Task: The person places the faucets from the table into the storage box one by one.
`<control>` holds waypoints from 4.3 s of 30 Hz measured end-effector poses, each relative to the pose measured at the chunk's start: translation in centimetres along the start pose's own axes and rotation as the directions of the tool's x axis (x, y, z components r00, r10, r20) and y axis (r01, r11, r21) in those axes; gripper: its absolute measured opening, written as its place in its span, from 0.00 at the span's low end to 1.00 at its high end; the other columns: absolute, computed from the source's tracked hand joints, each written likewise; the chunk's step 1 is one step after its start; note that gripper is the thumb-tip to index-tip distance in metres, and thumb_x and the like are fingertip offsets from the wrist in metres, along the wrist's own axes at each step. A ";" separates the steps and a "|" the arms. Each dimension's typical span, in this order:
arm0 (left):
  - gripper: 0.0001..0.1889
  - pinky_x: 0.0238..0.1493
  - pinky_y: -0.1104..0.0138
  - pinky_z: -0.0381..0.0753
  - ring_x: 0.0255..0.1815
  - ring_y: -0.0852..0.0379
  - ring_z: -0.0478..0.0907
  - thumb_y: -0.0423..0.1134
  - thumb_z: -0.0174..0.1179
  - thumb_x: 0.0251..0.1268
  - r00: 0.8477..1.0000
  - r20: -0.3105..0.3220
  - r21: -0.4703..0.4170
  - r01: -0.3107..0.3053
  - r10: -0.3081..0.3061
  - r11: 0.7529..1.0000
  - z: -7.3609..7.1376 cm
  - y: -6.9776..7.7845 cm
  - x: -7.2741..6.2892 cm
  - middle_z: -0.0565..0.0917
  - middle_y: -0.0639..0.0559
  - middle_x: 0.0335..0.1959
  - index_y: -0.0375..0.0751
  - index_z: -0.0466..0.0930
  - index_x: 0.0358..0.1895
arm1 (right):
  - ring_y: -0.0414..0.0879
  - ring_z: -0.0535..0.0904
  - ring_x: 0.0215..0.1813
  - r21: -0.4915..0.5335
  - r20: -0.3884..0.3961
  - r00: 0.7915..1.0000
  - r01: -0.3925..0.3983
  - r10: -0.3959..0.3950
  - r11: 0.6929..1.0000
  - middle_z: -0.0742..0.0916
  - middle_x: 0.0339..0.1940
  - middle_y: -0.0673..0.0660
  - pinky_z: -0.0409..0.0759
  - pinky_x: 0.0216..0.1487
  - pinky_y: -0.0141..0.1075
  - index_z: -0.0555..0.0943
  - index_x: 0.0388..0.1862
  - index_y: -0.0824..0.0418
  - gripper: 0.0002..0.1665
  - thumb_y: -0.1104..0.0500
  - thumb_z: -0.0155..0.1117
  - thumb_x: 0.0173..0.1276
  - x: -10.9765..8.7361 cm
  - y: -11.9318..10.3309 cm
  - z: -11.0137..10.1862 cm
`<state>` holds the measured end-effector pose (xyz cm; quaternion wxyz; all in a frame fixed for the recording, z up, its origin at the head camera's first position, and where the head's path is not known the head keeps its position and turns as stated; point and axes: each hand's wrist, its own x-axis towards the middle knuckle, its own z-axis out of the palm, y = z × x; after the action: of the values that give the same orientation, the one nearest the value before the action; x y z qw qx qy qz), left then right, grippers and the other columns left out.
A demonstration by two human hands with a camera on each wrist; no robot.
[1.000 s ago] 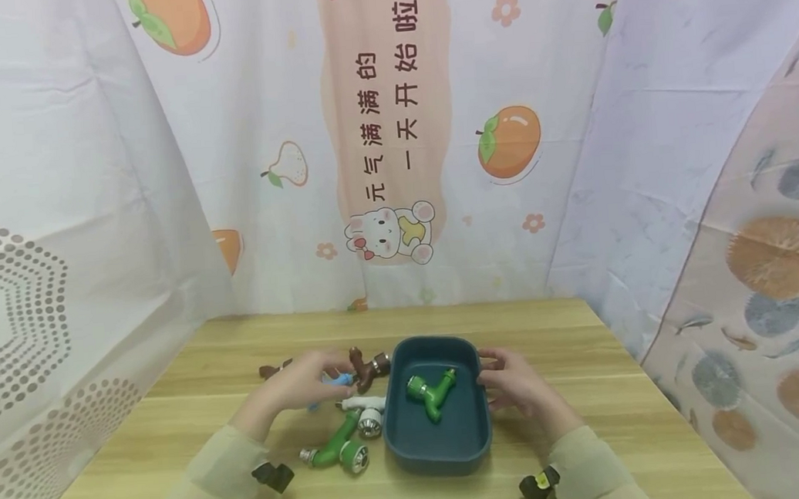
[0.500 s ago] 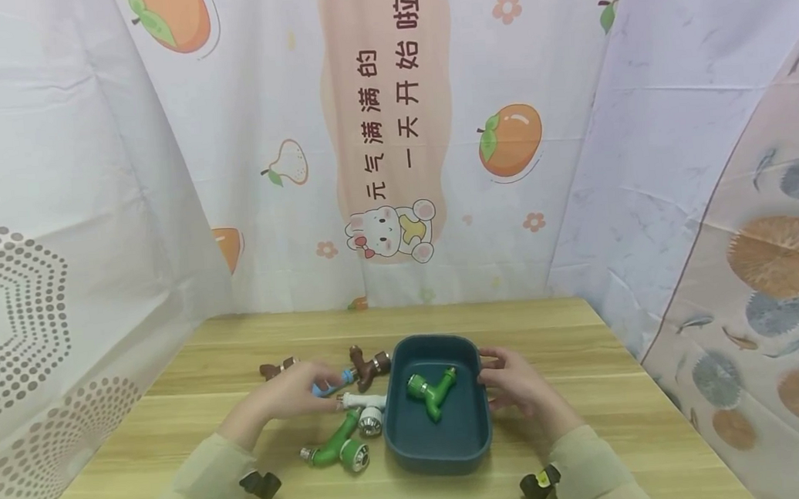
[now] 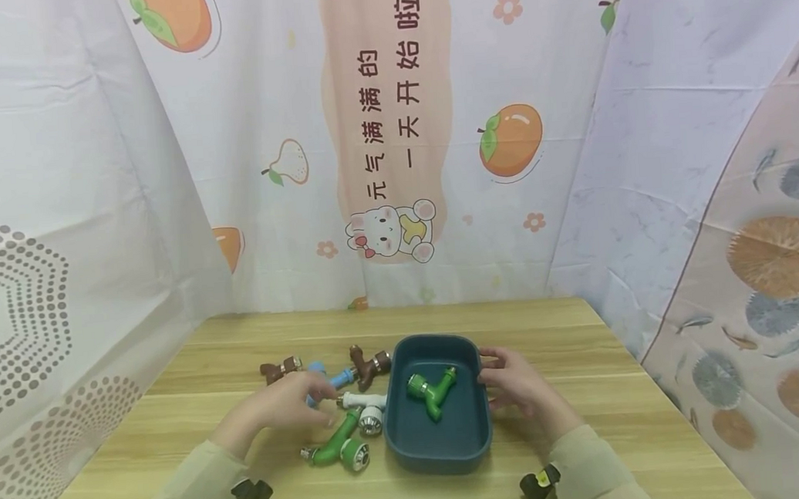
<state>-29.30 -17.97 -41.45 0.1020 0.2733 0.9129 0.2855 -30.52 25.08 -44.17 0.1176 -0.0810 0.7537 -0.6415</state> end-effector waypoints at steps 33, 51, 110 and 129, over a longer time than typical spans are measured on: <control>0.33 0.52 0.53 0.80 0.50 0.50 0.80 0.51 0.80 0.46 0.995 0.096 0.031 0.038 -0.040 0.999 1.5 -0.3 -0.8 0.84 0.53 0.48 0.41 0.84 0.57 | 0.61 0.82 0.54 -0.025 0.000 1.000 0.002 -0.002 1.000 0.74 0.66 0.78 0.87 0.35 0.50 0.58 0.77 0.72 0.39 0.66 0.58 0.70 0.2 0.1 -0.2; 0.23 0.47 0.59 0.81 0.45 0.54 0.80 0.39 0.78 0.51 0.996 0.087 -0.005 -0.003 0.003 1.000 1.4 -1.0 -1.0 0.86 0.56 0.45 0.41 0.86 0.53 | 0.59 0.82 0.54 -0.006 0.016 1.000 0.007 -0.006 1.000 0.74 0.65 0.78 0.87 0.36 0.51 0.57 0.78 0.73 0.40 0.66 0.58 0.70 0.1 0.1 -0.1; 0.15 0.37 0.68 0.78 0.32 0.65 0.76 0.31 0.75 0.50 0.989 0.137 0.040 -0.070 0.064 0.997 1.3 -1.8 -0.8 0.81 0.64 0.29 0.49 0.89 0.42 | 0.61 0.82 0.54 -0.034 -0.001 1.000 -0.003 0.002 0.999 0.75 0.65 0.77 0.87 0.35 0.51 0.60 0.77 0.72 0.39 0.66 0.59 0.69 0.1 -0.2 -0.1; 0.19 0.45 0.64 0.79 0.39 0.63 0.78 0.33 0.76 0.52 0.996 0.075 0.027 -0.055 0.053 0.998 0.7 -1.8 -1.1 0.82 0.66 0.35 0.48 0.87 0.50 | 0.62 0.81 0.56 -0.031 0.008 1.000 -0.001 0.001 1.000 0.74 0.65 0.78 0.87 0.37 0.52 0.59 0.77 0.72 0.39 0.66 0.58 0.70 0.1 -0.1 -0.1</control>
<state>-28.97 -19.49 -42.98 0.1243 0.3097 0.9048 0.2647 -30.64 25.09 -44.10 0.1197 -0.0850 0.7630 -0.6295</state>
